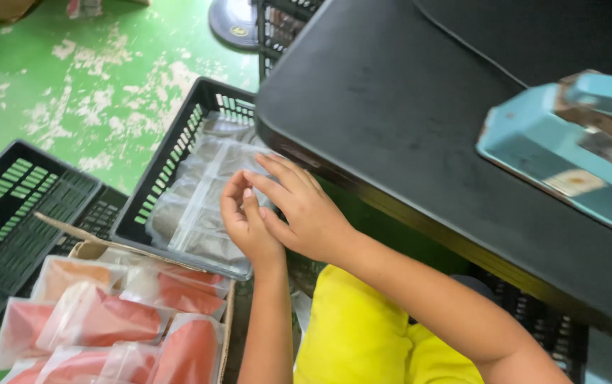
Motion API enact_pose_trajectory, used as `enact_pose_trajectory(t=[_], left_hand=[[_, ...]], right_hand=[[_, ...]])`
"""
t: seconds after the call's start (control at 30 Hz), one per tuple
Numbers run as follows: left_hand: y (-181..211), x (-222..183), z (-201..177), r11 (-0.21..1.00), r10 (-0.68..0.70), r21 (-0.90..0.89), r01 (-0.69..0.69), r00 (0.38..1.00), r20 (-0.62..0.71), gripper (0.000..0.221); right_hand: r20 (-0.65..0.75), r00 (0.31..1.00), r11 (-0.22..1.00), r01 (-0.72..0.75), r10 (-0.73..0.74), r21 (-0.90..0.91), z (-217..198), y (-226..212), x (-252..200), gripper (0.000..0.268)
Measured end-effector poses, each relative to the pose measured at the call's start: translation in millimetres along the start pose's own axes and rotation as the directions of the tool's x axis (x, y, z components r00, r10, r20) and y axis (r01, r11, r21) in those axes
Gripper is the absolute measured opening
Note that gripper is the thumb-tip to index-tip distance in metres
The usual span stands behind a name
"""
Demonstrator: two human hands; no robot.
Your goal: Organizing sealed bags of seeds into a plastic crate
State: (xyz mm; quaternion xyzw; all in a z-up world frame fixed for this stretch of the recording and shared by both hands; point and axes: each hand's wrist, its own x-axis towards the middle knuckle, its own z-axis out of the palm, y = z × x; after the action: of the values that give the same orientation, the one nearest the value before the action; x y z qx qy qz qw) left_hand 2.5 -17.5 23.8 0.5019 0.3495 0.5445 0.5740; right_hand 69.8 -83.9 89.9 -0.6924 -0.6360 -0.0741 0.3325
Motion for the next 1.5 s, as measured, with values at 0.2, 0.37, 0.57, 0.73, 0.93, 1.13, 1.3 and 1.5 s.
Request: enact_pose_trajectory(t=[0.2,0.37,0.57,0.73,0.93,1.13,1.3,1.5], left_hand=[[75.5,-52.7,37.3,0.983,0.182,0.025,-0.183,0.983,0.026,0.029],[116.5,-100.6,96.1,0.957,0.274,-0.154,-0.245,0.939,0.209,0.024],[162.9,-175.0,162.1,0.937,0.317,-0.281,-0.209,0.848,0.425,0.019],[188.3,-240.5,205.5,0.911,0.373,-0.372,-0.179,0.745,0.553,0.016],[204.7,-312.2,240.4,0.890,0.392,-0.447,-0.087,0.647,0.654,0.016],[220.8,-370.9,263.5,0.881,0.403,-0.474,0.000,0.526,0.749,0.018],[221.8,-410.7,288.2,0.893,0.426,-0.451,-0.020,0.363,0.828,0.020],[197.5,-444.0,318.9,0.902,0.432,-0.412,-0.132,0.217,0.875,0.029]], right_hand=[[-0.142,0.988,0.997,0.070,-0.066,0.019,-101.5,-31.2,-17.8,0.045],[-0.219,0.974,0.998,0.056,-0.064,-0.042,-188.9,-29.2,-53.4,0.042],[-0.284,0.959,0.980,-0.072,0.016,-0.186,-290.0,-19.0,-122.6,0.043],[-0.359,0.932,0.944,-0.153,0.039,-0.294,-358.9,-27.5,-179.5,0.041],[-0.437,0.893,0.884,-0.287,0.108,-0.369,-410.9,-38.3,-239.4,0.042],[-0.546,0.823,0.833,-0.406,0.156,-0.375,-445.3,-46.0,-295.7,0.042],[-0.627,0.758,0.772,-0.503,0.179,-0.388,-471.1,-38.8,-342.4,0.041],[-0.764,0.528,0.718,-0.685,0.372,-0.124,-486.8,8.9,-389.2,0.041]])
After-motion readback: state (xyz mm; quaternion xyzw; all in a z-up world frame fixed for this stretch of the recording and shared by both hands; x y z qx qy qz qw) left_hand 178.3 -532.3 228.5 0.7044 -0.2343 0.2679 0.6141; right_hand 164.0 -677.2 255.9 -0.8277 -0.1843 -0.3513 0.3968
